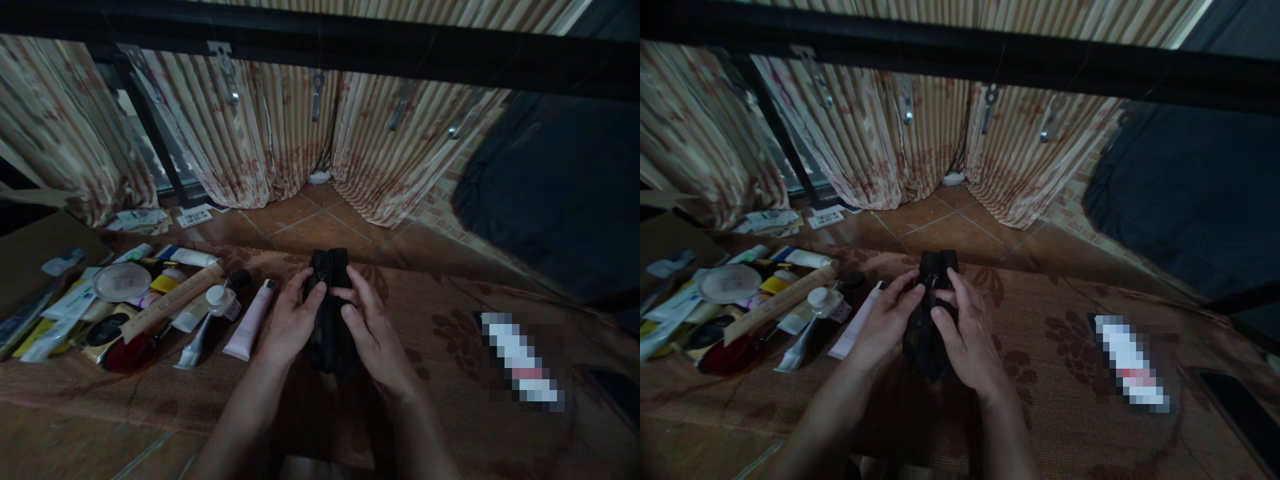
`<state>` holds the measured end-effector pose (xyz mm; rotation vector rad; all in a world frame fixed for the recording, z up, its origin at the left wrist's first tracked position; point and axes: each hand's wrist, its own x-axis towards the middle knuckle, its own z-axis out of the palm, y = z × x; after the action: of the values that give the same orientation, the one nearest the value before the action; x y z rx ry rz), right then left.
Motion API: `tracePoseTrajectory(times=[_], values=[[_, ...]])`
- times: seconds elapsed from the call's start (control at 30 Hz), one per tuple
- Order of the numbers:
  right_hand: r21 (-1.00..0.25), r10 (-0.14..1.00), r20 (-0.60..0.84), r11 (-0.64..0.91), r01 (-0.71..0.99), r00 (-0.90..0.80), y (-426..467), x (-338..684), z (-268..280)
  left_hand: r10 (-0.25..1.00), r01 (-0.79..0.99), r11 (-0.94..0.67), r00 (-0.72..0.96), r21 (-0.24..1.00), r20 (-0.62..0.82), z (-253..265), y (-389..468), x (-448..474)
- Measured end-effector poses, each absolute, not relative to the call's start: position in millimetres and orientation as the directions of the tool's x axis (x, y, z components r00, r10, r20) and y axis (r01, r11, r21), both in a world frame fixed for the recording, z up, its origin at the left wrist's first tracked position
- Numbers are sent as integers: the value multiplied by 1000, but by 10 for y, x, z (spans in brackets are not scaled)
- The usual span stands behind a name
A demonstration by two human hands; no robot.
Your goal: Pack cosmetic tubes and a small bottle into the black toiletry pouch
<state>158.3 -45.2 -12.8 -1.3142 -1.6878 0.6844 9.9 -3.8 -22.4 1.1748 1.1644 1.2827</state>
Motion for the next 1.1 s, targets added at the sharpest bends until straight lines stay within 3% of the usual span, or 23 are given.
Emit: tracePoseTrajectory(times=[0.13,0.43,0.73,0.93,1.1], values=[[-880,961,257,276,387,-101,-473,1567,-147,1000,-65,23,20,998,-22,-222,-42,106],[-940,964,225,252,228,-141,-489,1559,-174,998,-67,-53,-41,996,50,-258,-29,111],[-931,975,140,189,312,-172,-489,1499,-168,999,-80,-40,-13,996,40,-252,-30,97],[-930,963,184,236,281,-198,-471,1447,-159,999,-150,2,50,989,5,-203,-37,105],[-937,958,260,280,210,-117,-445,1465,-199,999,-177,14,40,984,-7,-186,-39,97]])
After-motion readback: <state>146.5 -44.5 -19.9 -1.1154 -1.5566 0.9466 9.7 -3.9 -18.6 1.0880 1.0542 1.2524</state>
